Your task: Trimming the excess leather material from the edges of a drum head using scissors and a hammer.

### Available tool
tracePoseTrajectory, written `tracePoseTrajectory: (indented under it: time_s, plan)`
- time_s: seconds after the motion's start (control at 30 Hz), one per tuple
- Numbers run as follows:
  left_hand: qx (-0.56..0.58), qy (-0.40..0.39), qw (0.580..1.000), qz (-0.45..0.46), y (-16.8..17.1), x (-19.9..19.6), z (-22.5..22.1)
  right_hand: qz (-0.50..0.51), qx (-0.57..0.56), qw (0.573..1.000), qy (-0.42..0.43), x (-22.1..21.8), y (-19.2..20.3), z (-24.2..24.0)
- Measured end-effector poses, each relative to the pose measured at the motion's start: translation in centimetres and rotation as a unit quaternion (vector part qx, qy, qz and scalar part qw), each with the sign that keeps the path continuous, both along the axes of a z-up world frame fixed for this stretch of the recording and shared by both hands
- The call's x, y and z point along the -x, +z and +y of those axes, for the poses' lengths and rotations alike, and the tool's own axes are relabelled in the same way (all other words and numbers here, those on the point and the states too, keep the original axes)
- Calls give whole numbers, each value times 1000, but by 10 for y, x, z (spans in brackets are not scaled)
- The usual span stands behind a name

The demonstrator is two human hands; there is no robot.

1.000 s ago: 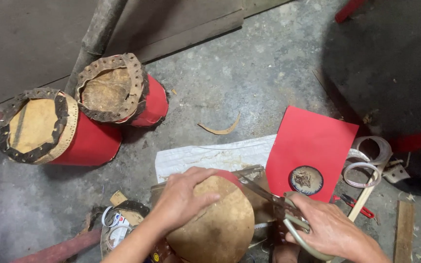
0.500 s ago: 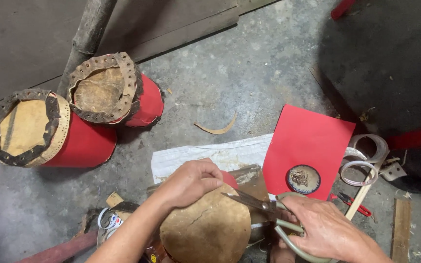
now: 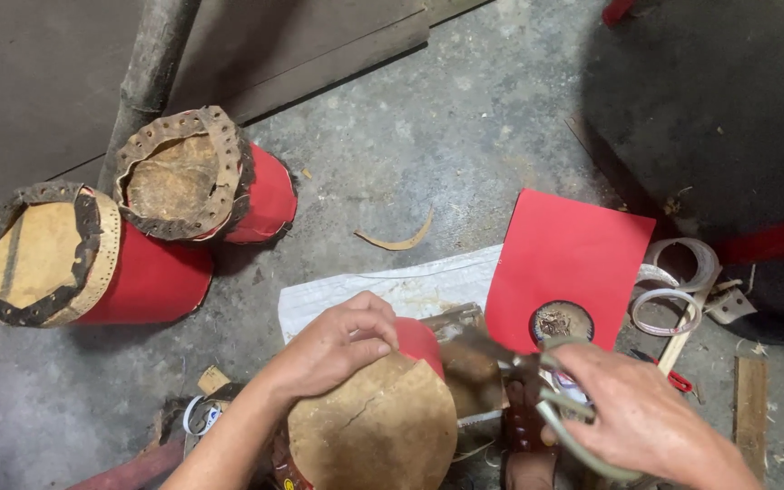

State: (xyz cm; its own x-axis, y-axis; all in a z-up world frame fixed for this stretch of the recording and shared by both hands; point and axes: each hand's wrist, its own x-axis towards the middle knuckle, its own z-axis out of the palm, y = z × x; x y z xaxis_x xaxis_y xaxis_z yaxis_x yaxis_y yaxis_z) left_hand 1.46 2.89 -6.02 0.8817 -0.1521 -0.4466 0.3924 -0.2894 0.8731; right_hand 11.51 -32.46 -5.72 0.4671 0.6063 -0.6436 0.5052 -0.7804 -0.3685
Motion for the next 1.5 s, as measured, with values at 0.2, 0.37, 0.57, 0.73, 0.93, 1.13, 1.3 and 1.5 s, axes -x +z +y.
tracePoseTrajectory:
  time_s: [0.2, 0.37, 0.57, 0.73, 0.93, 1.13, 1.3, 1.5]
  plan:
    - [22, 8, 1000, 15, 2, -1, 0, -7, -15, 999, -27, 2, 2, -9]
    - [0, 15, 1000, 24, 0, -1, -1, 67, -8, 997, -42, 9, 30, 15]
    - [3, 21, 999, 37, 6, -3, -4, 85, 35, 996, -21, 8, 42, 35]
    - [11, 58, 996, 69, 6, -3, -4, 63, -23, 998, 17, 13, 28, 32]
    - [-133, 43, 985, 98, 27, 0, -10, -11, 17, 999, 33, 15, 22, 19]
    - [-116, 58, 989, 69, 32, 7, -10, -8, 68, 997, 27, 22, 28, 33]
    - [-105, 43, 992, 62, 13, 15, -5, -6, 131, 991, 14, 29, 49, 65]
    - [-152, -44, 978, 135, 36, 21, 13, -8, 86, 994, 68, 24, 34, 51]
